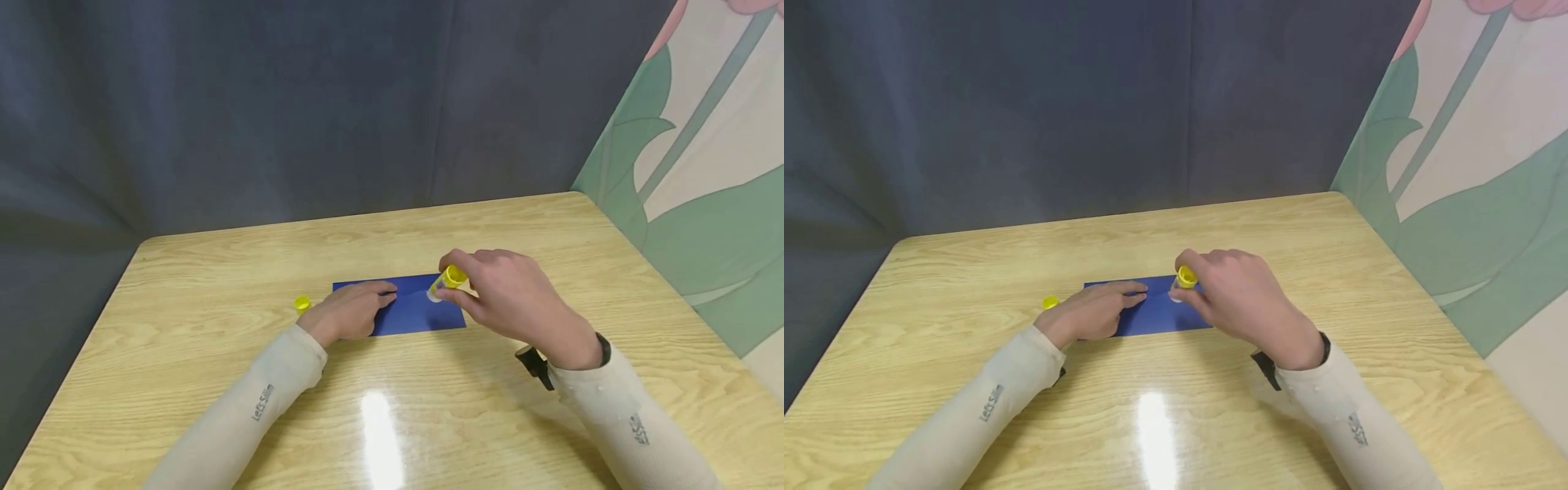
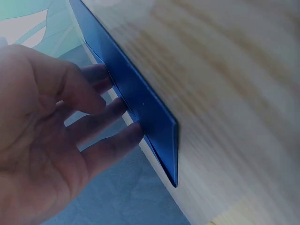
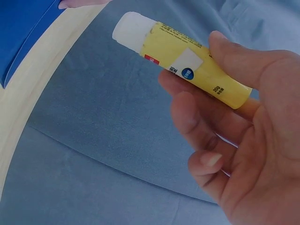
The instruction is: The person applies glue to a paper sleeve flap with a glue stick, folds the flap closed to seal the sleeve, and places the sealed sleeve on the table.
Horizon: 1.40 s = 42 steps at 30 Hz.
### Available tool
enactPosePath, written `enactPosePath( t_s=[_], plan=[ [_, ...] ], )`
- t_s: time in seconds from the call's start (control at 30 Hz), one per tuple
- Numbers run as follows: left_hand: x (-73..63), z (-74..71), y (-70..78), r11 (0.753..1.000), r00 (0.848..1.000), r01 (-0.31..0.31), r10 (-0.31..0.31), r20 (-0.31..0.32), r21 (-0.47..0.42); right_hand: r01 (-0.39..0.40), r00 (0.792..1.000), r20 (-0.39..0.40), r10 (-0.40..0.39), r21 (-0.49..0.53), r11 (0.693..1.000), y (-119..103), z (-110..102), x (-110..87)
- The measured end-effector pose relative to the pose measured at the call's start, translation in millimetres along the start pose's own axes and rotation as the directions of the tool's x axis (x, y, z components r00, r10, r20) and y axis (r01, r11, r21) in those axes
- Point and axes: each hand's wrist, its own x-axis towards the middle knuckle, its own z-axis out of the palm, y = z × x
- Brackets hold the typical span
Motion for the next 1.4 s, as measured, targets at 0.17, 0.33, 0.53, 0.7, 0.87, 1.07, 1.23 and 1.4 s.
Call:
enactPosePath(
  t_s=[0.17, 0.33, 0.53, 0.7, 0.87, 1.07, 1.23, 1.4],
  plan=[
    [-0.1, 3.5, 1.5, 0.999, 0.999, 0.004, -0.002, 0.039, -0.038, -0.021, 0.999, 0.04, 0.021, -0.002, 1.0, 0.4, 0.7, -1.4],
    [5.0, 2.6, 3.2, 1.0, 1.0, 0.002, -0.002, 0.023, -0.016, -0.017, 0.999, 0.029, 0.017, -0.009, 1.0, 1.8, 1.6, -2.0],
    [12.0, 0.6, 4.6, 0.999, 0.999, 0.014, -0.012, 0.05, -0.041, -0.022, 0.999, 0.03, 0.023, -0.011, 1.0, 3.2, 2.7, -3.8],
    [14.5, -2.1, 4.8, 0.995, 0.999, 0.03, -0.029, 0.017, -0.098, -0.028, 0.999, 0.038, 0.028, -0.01, 1.0, 3.6, 5.6, -4.1],
    [12.5, -4.4, 1.7, 0.996, 0.999, 0.007, -0.011, -0.042, -0.093, -0.02, 1.0, 0.013, 0.021, -0.01, 1.0, 2.9, 5.9, -3.3],
    [10.1, -7.1, -0.5, 0.994, 0.998, 0.019, -0.026, -0.065, -0.111, -0.004, 1.0, 0.001, 0.004, -0.014, 1.0, 2.6, 5.3, -0.3],
    [9.7, -6.7, -0.2, 0.992, 0.998, 0.048, -0.053, -0.043, -0.116, -0.008, 1.0, 0.012, 0.008, -0.016, 1.0, 3.0, 4.2, 1.4],
    [6.2, -4.0, -4.0, 0.994, 0.998, 0.045, -0.049, -0.037, -0.096, -0.009, 1.0, 0.021, 0.009, -0.009, 1.0, 2.4, 5.5, 2.3]
  ],
)
